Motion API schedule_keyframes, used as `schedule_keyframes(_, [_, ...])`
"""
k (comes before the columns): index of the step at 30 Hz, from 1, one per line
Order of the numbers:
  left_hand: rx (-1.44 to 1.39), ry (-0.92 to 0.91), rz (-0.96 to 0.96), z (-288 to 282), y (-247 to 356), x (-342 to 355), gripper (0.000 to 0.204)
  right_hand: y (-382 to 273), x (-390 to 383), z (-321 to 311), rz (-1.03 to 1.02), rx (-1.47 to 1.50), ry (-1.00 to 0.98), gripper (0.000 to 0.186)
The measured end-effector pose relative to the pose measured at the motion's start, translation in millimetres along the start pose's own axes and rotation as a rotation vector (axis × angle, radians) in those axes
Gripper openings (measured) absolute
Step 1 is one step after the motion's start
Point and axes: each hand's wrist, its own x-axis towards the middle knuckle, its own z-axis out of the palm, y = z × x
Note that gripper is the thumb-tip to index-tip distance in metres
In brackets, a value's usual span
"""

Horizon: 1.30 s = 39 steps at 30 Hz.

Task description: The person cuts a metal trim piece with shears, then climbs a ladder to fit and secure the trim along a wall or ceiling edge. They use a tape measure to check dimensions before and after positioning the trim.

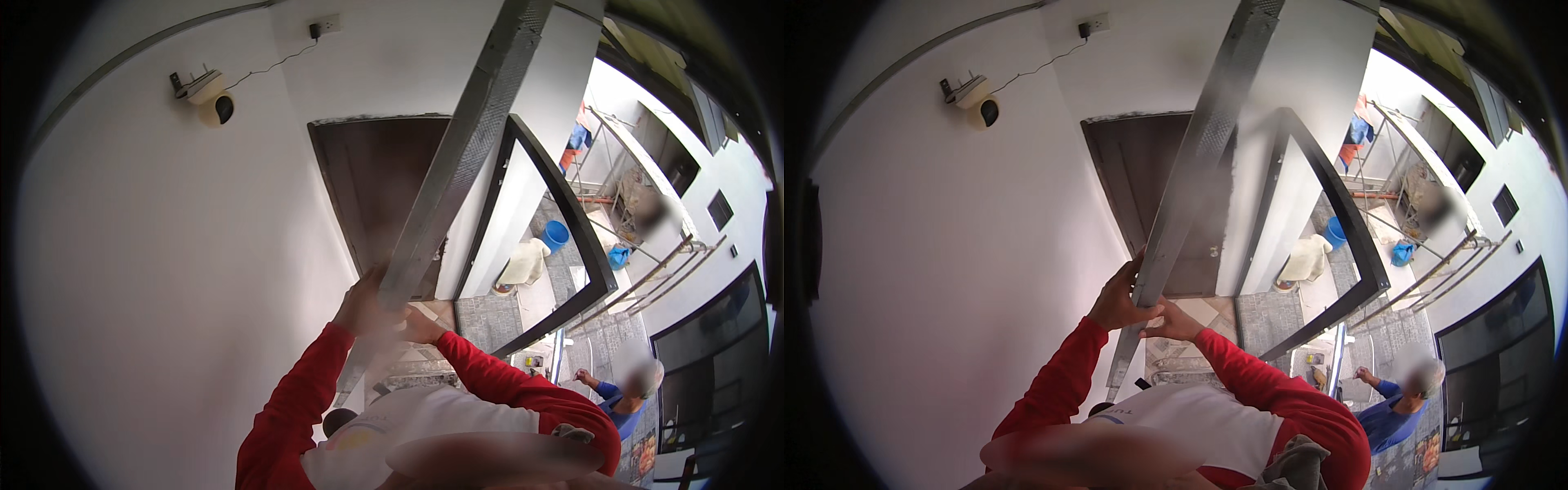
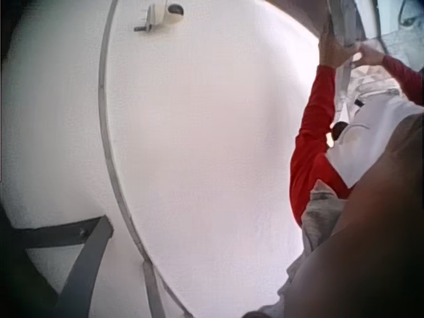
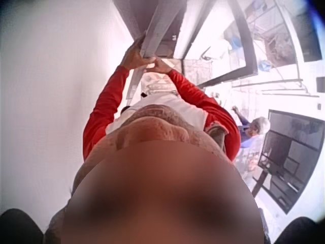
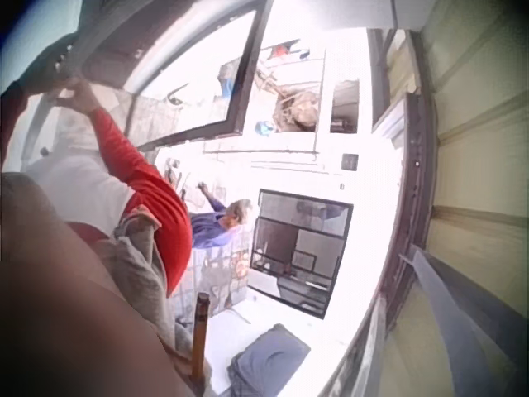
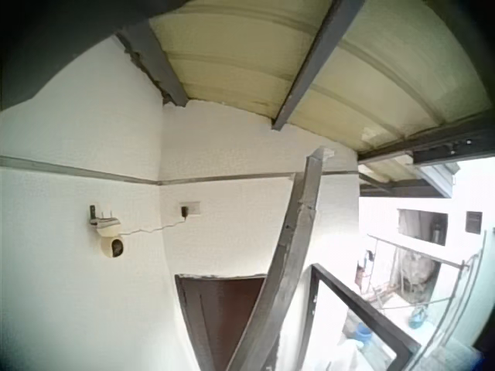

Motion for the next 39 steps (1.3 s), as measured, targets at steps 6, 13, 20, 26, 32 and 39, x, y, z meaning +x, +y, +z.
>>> schedule_keyframes(6, [-0.042,-0.012,0.104,5,43,30,0.112,-50,-13,-12,0.074,0.045,0.084,0.092])
schedule_keyframes(13, [-0.188,0.084,0.196,16,58,24,0.117,-100,-24,-53,-0.113,0.335,0.413,0.093])
schedule_keyframes(20, [0.252,0.107,0.234,9,39,-19,0.121,-169,-20,-136,-0.28,0.054,0.657,0.083])
schedule_keyframes(26, [0.385,0.361,0.279,-13,29,15,0.098,-228,-2,-182,-0.456,0.099,0.756,0.073])
schedule_keyframes(32, [0.562,0.576,0.509,-61,50,69,0.05,-279,-4,-202,-0.674,0.186,0.795,0.076])
schedule_keyframes(39, [0.653,0.629,0.617,-102,90,97,0.048,-312,-10,-206,-0.749,0.186,0.877,0.069])
